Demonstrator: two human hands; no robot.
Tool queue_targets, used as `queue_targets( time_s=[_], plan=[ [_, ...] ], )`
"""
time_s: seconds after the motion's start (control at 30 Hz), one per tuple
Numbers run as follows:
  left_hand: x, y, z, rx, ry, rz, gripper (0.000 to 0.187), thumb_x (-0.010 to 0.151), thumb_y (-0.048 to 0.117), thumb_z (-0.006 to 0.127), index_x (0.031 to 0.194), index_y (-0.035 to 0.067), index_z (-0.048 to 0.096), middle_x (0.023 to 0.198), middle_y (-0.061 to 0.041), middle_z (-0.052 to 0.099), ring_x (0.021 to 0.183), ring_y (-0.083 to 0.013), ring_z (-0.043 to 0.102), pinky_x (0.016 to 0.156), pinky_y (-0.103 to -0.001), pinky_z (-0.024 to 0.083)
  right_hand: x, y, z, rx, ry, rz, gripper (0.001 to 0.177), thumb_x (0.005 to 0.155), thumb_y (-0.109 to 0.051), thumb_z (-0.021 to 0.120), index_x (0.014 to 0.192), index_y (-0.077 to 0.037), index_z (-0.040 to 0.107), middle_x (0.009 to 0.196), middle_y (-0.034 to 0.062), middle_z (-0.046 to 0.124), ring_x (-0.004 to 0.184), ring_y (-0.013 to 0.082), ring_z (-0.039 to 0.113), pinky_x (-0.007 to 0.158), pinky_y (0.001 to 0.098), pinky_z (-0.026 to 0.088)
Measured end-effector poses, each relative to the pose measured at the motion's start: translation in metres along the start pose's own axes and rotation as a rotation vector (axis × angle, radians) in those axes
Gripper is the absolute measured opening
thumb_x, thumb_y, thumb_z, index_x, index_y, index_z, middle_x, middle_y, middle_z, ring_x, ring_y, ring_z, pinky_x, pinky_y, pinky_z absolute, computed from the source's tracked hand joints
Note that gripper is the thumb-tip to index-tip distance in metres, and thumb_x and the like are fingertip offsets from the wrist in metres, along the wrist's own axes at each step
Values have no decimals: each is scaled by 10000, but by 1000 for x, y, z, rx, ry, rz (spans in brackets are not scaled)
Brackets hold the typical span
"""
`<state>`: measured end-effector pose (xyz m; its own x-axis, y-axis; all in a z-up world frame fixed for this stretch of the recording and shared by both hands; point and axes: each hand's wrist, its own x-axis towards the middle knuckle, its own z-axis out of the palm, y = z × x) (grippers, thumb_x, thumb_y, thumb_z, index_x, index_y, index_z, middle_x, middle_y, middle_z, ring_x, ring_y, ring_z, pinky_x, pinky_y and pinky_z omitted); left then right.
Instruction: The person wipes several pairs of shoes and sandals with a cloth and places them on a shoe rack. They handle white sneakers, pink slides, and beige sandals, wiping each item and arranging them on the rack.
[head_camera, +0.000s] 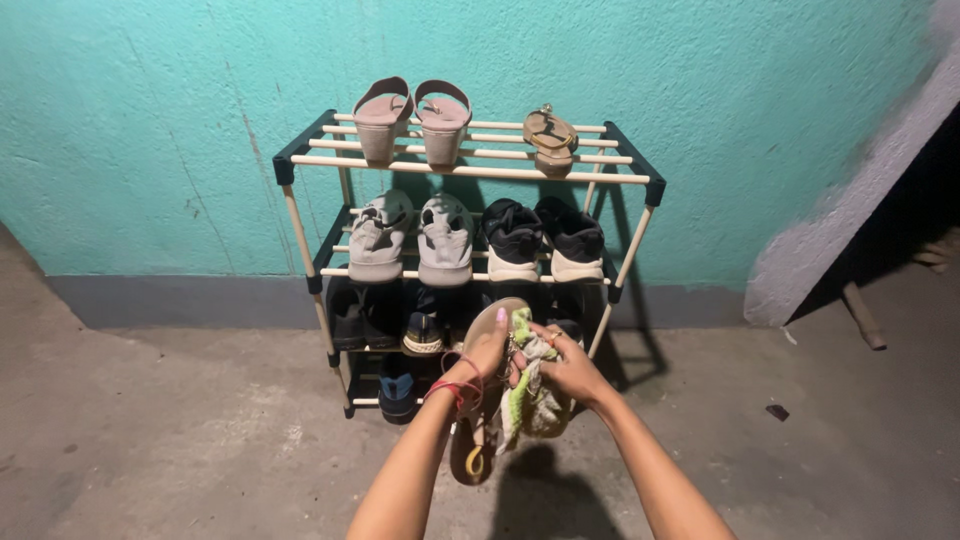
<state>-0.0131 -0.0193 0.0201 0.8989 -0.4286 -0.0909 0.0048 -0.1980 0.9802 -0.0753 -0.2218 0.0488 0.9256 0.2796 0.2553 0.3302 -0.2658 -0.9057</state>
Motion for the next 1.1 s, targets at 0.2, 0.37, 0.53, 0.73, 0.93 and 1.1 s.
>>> queue_targets(
  time_s=[0.2, 0.37, 0.53, 0.73, 0.93, 1.1],
  plan=[
    [-34, 36, -5, 219, -3, -38, 967, 975, 776, 176, 869, -8, 731, 664, -148, 688, 698, -225, 656, 717, -321, 523, -17, 3, -8, -334, 200, -42, 469, 715, -19, 676, 1175, -80, 746, 1100, 95, 674, 1083, 233, 673, 961, 324, 511],
    [-29, 52, 1, 519, 200, 308, 682, 996, 605, 487, 1065, -31, 724, 899, -207, 732, 832, -278, 677, 807, -382, 514, -38, -25, 12, -571, 361, -333, 372, 678, -2, 623, 995, -82, 801, 1114, 124, 655, 1070, 322, 643, 928, 399, 524],
    [-36, 75, 2, 277, 100, 286, 608, 1037, 509, 469, 1059, -37, 735, 930, -183, 765, 865, -254, 715, 811, -371, 547, -40, -45, 26, -804, 309, -675, 320, 663, 2, 628, 973, -6, 707, 1287, 188, 651, 1188, 403, 567, 984, 500, 440],
    [-39, 80, 14, 89, -39, 307, 564, 1064, 462, 451, 1143, -14, 745, 952, -147, 741, 866, -195, 658, 790, -344, 520, -21, -25, 42, -1188, 351, -625, 347, 778, -176, 755, 1061, 20, 706, 1194, 215, 577, 1175, 407, 544, 997, 531, 432],
    [-42, 60, -5, 319, 59, 314, 539, 1036, 476, 478, 1144, 20, 744, 921, -205, 766, 848, -249, 694, 813, -361, 534, -31, -6, 1, -1151, 251, -642, 539, 600, -193, 768, 1132, -113, 807, 1138, 180, 656, 1058, 373, 580, 842, 512, 462],
    [-48, 52, -1, 557, 44, 237, 494, 1025, 434, 502, 1075, 18, 764, 936, -239, 736, 881, -383, 683, 845, -441, 514, -30, -8, -39, -1054, 609, -339, 513, 739, -90, 733, 1221, -263, 759, 1173, 78, 663, 1125, 284, 615, 930, 429, 504]
  ],
)
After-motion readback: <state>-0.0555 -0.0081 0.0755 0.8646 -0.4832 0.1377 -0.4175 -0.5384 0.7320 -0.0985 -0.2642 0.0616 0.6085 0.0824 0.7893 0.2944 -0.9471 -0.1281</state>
